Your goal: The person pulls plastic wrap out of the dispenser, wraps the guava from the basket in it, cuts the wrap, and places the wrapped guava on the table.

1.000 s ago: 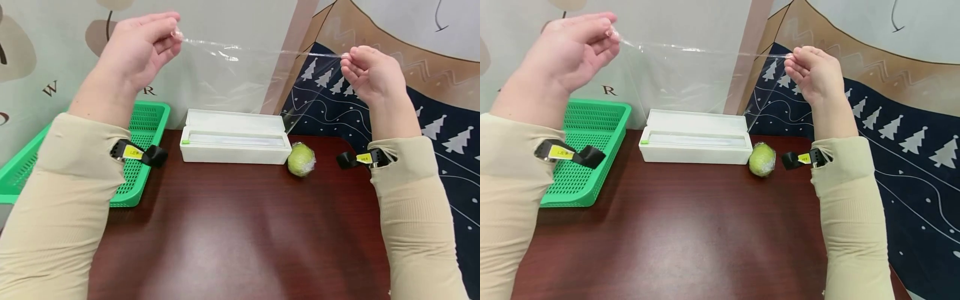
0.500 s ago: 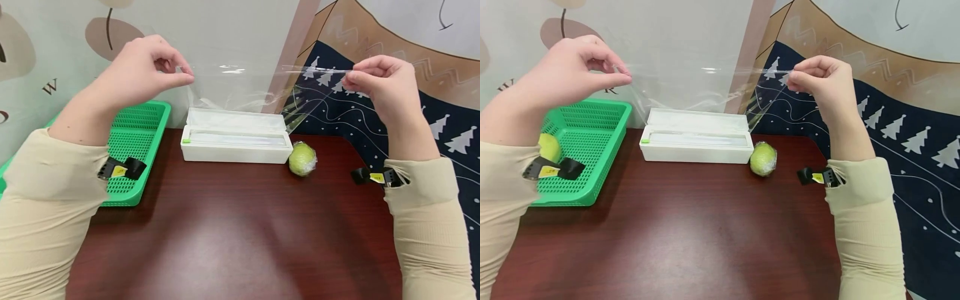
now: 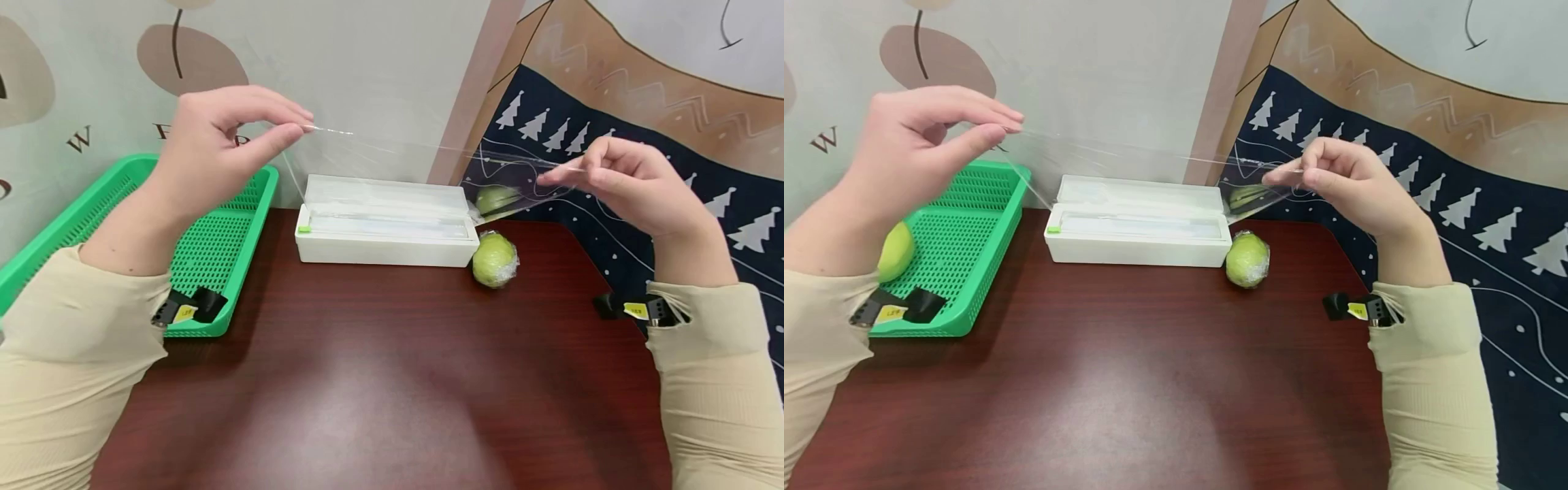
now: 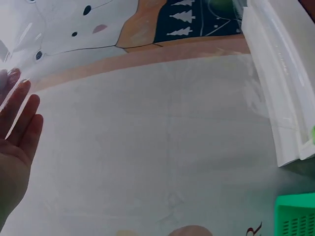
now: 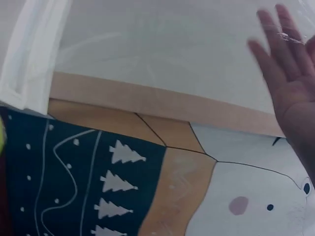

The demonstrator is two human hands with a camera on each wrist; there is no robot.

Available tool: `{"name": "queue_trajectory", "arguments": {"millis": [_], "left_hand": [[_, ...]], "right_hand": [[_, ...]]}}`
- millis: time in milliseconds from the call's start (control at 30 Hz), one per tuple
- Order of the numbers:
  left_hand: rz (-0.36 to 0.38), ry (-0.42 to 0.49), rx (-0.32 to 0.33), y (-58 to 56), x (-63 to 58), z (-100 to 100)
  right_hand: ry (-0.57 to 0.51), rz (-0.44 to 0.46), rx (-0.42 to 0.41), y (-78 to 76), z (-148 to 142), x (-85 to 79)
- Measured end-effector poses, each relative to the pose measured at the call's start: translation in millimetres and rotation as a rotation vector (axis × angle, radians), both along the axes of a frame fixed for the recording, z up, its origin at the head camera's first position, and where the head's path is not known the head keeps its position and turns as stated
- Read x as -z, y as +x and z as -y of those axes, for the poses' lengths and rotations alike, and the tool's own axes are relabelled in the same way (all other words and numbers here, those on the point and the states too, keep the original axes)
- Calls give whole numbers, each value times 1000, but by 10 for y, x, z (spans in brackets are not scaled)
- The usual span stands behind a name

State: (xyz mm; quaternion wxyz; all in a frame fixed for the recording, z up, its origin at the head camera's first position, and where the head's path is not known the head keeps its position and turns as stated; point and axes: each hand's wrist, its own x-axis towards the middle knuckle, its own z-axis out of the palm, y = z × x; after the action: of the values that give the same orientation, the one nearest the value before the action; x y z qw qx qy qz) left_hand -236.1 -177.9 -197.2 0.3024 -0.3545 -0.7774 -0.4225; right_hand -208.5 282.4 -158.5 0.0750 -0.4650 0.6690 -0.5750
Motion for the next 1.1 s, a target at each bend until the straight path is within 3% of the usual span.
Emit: {"name": "queue_trajectory", "arguments": {"millis": [33,100,267,367,533,633,733,833,933,1100], "left_hand": [[55,59,21,252,-91,-121],[131,129,85,477,-134,-217],[365,201,396,621,66,-175],[513,128,543,716,252,-114],[674,-90,669,877,621,-28],[768,-173,741,943,826,-3],[868,-228,778,987,991,-16],[940,-291,753,1031,1145,-71],[949,-378,714,1071,1303,-133],[946,-499,694,1111,1535,-179]], "right_hand": [[-13,12,-50,2,12,28],[-49,49,-140,16,30,82],[-47,141,-273,92,23,256],[45,160,-315,162,5,418],[237,193,-378,297,76,689],[348,268,-411,371,152,810],[451,356,-413,441,213,931],[547,409,-404,503,252,1092],[623,405,-406,557,275,1307],[745,360,-320,660,306,1669]]}}
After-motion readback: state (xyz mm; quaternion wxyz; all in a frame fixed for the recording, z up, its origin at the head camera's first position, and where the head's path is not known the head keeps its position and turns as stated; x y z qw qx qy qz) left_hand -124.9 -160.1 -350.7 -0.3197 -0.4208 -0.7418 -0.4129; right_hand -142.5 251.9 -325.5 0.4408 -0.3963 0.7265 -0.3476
